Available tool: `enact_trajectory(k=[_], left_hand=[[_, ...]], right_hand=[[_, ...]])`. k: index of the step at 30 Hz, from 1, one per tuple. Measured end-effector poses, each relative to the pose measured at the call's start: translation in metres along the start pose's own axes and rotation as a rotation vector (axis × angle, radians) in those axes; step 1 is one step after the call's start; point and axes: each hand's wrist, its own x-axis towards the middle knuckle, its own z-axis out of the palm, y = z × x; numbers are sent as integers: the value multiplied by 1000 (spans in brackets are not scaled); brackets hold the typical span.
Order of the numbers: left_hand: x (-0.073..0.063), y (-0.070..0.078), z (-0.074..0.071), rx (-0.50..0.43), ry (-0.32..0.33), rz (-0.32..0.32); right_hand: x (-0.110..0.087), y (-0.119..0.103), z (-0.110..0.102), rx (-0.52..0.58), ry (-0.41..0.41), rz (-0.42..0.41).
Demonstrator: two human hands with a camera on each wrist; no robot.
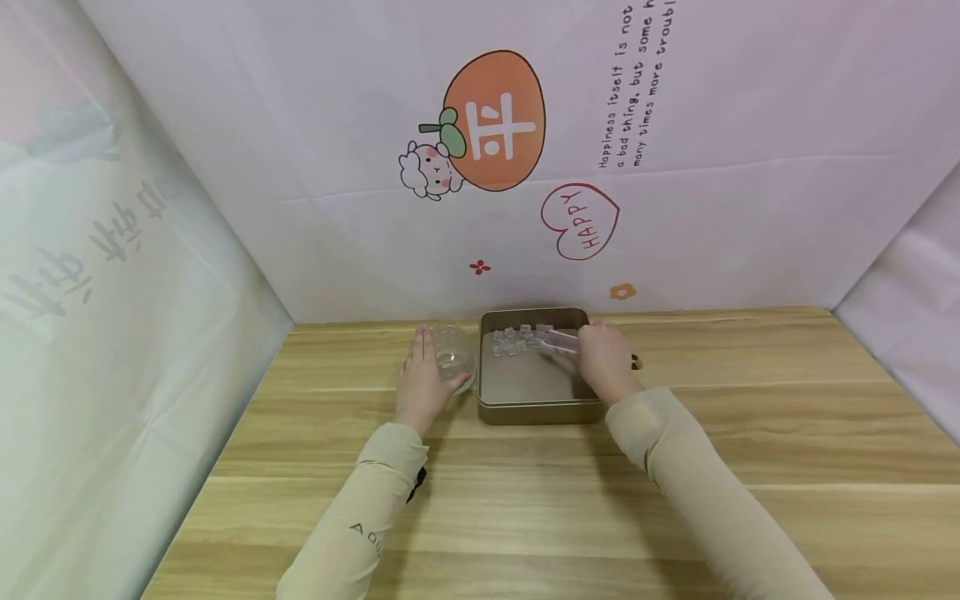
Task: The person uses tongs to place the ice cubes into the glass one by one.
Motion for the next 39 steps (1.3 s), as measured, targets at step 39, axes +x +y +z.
enact_trajectory(k=[39], left_hand=[[0,0,3,-31,14,-3]], right_hand=[[1,2,3,15,-37,29]])
